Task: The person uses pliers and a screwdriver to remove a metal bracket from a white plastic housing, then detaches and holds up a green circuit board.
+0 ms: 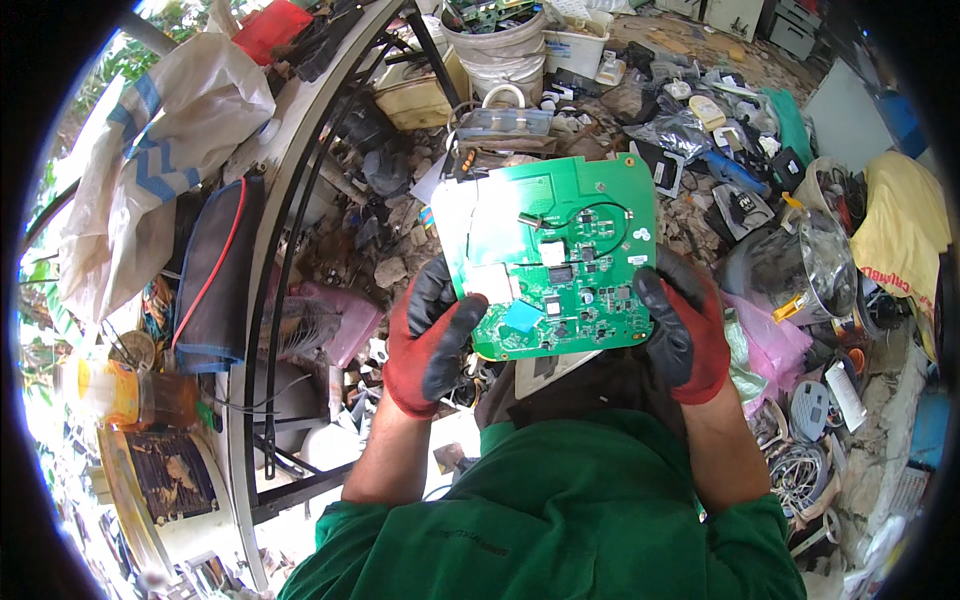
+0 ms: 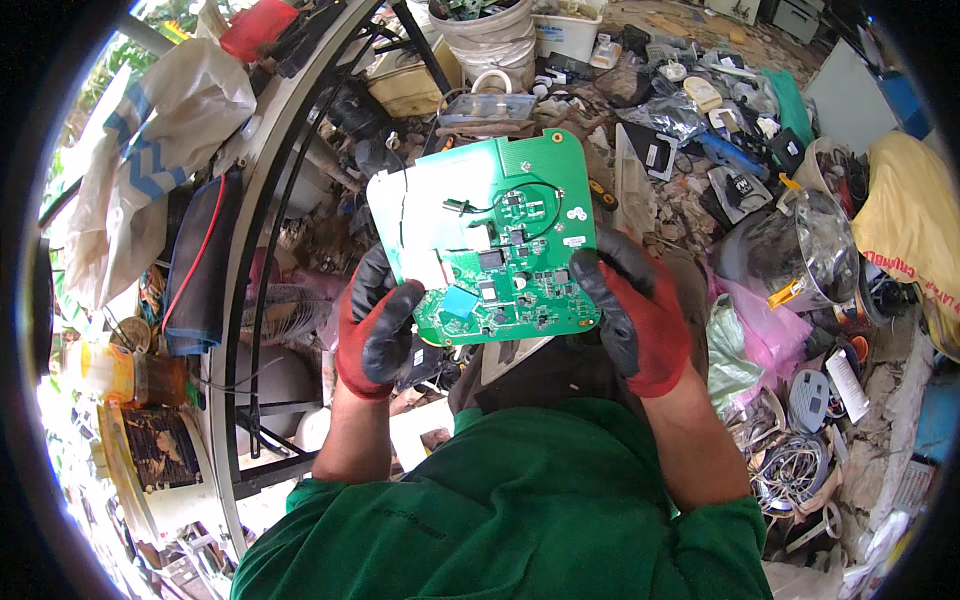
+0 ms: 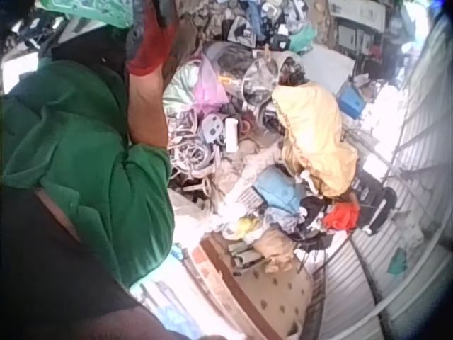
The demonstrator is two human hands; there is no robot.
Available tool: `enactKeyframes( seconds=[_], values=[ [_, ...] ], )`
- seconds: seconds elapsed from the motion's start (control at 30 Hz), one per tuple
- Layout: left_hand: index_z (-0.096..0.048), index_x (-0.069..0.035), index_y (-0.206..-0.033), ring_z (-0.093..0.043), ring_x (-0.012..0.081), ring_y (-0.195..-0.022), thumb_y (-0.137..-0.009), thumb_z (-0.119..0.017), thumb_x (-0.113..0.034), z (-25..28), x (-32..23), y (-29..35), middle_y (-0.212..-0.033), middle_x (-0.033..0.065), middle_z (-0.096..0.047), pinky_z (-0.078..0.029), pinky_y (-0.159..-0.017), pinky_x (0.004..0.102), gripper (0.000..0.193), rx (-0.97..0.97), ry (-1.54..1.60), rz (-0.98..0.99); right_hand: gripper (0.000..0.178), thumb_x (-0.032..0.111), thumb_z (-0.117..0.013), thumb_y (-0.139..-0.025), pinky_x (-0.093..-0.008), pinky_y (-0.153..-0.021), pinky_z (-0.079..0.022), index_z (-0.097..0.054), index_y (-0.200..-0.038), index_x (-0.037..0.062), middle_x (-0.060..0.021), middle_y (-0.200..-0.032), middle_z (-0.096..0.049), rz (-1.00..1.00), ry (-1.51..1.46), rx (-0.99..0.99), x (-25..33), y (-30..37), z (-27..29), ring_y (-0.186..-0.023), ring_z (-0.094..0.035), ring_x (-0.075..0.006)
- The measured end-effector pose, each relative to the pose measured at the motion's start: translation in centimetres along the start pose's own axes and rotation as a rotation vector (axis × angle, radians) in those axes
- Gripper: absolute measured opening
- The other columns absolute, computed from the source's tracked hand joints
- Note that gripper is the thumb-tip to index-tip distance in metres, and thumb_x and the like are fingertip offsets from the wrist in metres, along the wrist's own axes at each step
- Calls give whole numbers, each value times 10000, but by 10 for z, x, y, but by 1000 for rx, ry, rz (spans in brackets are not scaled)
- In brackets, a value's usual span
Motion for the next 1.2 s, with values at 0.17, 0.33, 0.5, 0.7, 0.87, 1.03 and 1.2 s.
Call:
enactKeyframes(
  seconds=[0.17, 0.33, 0.5, 0.7, 0.87, 1.03, 1.2],
  values=[
    [-521, 47, -1324, -603, 138, -1072, -944, -576, 0, -8, -11, -3, -1208, 96, -652, -456, -967, 316, 387, -11, -32, -10, 354, 189, -608, -998, -276, -876, -486, -605, -1286, -18, -65, -1117, -675, 37, 48, -14, -4, -3, 1, -982, -611, -120],
    [-543, 33, -1308, -598, 122, -1062, -940, -600, -4, -6, -6, -4, -1188, 80, -658, -454, -960, 302, 375, 16, 35, 36, 371, 212, -611, -1000, -270, -867, -487, -603, -1292, -17, -63, -1104, -680, 41, 20, -4, -3, -2, 1, -977, -614, -109],
    [-546, 25, -1307, -610, 111, -1052, -919, -625, 31, -7, -5, -4, -1189, 73, -664, -471, -937, 286, 396, 4, -15, 29, 372, 219, -606, -1003, -266, -837, -499, -603, -1289, -19, -60, -1092, -682, 6, -6, -16, -4, -2, 2, -954, -621, -105],
    [-542, 21, -1313, -619, 107, -1044, -913, -635, 44, -9, -6, -3, -1180, 68, -671, -480, -927, 280, 411, 17, -4, 22, 353, 204, -605, -1004, -262, -826, -503, -609, -1277, -20, -61, -1090, -681, 16, -13, -54, -9, -1, 5, -938, -624, -105],
    [-532, 19, -1325, -615, 106, -1057, -914, -635, 35, -10, -6, -3, -1192, 68, -666, -475, -931, 280, 423, 31, -34, 15, 336, 176, -609, -1001, -261, -845, -500, -611, -1272, -22, -63, -1100, -680, -23, -32, -69, -16, -1, 11, -960, -619, -101],
    [-518, 30, -1339, -609, 110, -1070, -916, -618, 27, -9, -7, -2, -1204, 76, -660, -467, -937, 283, 435, 40, -27, 4, 338, 165, -607, -1000, -267, -855, -499, -607, -1280, -25, -77, -1122, -680, 52, 24, -84, -8, 1, 6, -982, -616, -106],
    [-506, 43, -1353, -603, 108, -1061, -925, -574, 6, -12, -10, -3, -1202, 77, -658, -459, -930, 283, 435, 79, -12, 14, 336, 166, -602, -1002, -271, -864, -497, -608, -1279, -24, -90, -1141, -675, -13, -20, -81, -11, 1, 11, -989, -619, -116]
  ],
)
Point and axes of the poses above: each hand's wrist, its own y-axis away from the middle knuckle, its own z-axis out of the back of the hand, x = y × z, the point moved 6 cm from there along -y, towards the middle knuckle
